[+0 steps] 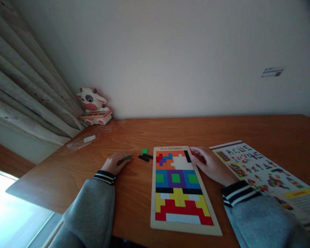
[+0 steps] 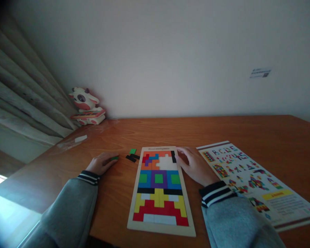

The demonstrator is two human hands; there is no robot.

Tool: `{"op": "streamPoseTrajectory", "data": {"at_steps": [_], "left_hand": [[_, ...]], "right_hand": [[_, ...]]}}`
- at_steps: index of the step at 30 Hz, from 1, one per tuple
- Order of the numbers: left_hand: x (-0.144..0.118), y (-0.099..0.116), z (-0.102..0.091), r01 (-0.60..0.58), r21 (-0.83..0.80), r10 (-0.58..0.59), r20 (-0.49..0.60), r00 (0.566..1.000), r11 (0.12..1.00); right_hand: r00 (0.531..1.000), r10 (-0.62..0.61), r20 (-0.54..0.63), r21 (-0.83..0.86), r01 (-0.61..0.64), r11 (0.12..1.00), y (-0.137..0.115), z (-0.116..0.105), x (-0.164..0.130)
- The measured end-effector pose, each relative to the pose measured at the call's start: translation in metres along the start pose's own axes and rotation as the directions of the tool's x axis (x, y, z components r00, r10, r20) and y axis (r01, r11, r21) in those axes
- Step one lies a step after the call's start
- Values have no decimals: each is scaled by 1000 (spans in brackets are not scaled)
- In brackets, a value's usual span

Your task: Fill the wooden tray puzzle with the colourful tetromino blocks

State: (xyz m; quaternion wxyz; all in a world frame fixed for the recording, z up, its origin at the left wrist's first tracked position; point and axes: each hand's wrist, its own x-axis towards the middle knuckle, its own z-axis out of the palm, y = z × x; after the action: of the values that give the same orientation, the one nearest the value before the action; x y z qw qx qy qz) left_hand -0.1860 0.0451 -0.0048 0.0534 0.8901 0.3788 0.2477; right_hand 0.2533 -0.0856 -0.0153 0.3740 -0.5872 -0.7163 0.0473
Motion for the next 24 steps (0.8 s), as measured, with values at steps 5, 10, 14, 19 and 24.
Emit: {"op": "streamPoseTrajectory", "data": {"at_steps": [5,10,14,19,24], "left_hand": [[7,17,6,63,-69,-69,-85,994,996],[22,49,16,9,-152,-41,-205,978,988],[35,77,26,-82,-209,32,-231,973,974],[50,108,39,-197,-289,109,-293,950,937],[62,139,55,-306,-295,175,-397,901,905]], "right_hand": [[994,-109,23,-64,110,992,-29,-6,4],[951,-267,157,24,266,964,-61,8,2],[929,-281,239,40,280,959,-70,18,-1],[964,-198,177,117,179,977,-72,16,0],[987,39,153,372,-95,923,-76,23,1]]}}
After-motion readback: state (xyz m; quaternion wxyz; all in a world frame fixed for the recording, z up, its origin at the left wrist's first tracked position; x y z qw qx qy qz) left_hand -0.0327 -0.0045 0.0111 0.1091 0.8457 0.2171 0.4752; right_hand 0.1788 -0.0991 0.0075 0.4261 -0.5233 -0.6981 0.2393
